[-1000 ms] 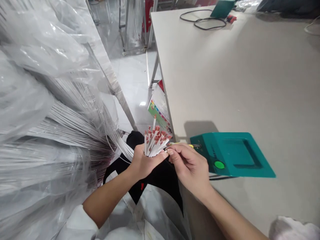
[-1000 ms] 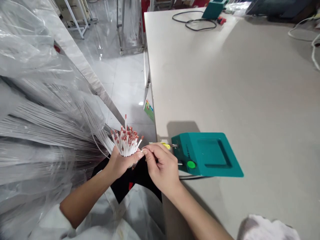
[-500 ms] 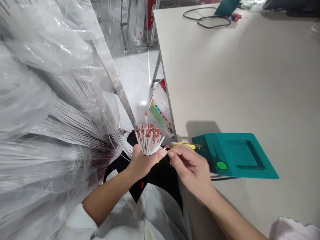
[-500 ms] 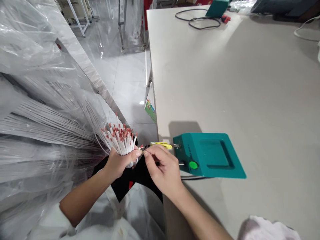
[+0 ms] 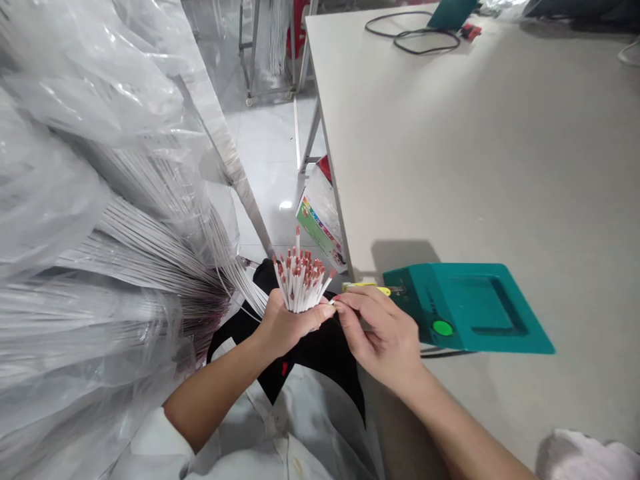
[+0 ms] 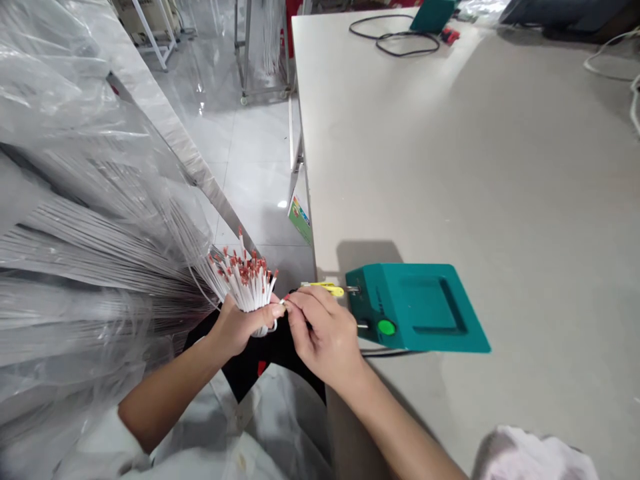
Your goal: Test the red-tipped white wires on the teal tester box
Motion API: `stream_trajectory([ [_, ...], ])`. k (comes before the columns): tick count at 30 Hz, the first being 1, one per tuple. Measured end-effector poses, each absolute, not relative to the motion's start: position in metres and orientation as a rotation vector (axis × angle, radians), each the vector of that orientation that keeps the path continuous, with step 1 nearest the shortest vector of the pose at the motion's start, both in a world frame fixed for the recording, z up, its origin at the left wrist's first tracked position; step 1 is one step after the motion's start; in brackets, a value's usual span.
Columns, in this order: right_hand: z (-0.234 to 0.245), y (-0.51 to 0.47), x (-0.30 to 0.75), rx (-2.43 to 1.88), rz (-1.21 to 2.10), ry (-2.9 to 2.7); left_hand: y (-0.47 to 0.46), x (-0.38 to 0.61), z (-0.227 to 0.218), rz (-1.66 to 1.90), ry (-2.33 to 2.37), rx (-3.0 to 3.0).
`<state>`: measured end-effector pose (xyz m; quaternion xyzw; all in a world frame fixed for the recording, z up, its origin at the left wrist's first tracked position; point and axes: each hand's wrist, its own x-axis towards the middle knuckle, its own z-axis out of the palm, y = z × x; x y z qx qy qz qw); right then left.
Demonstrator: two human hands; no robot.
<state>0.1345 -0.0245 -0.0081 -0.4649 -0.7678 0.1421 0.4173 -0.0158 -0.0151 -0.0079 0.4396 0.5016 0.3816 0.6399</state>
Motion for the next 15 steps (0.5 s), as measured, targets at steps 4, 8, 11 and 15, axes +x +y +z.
stream_trajectory([
  [4, -0.006, -0.022, 0.144, -1.213, 0.281, -2.019, -0.014, -0.017, -0.005, 0.851, 1.169, 1.000],
  [8, 0.005, -0.022, 0.149, -1.299, 0.387, -1.896, -0.014, -0.016, -0.005, 0.811, 1.166, 0.979],
  [11, 0.014, -0.021, 0.149, -1.257, 0.520, -1.901, -0.015, -0.015, -0.008, 0.841, 1.101, 1.011],
  [15, 0.026, -0.013, 0.153, -1.101, 0.835, -2.090, -0.014, -0.020, -0.010, 0.909, 0.918, 1.110],
])
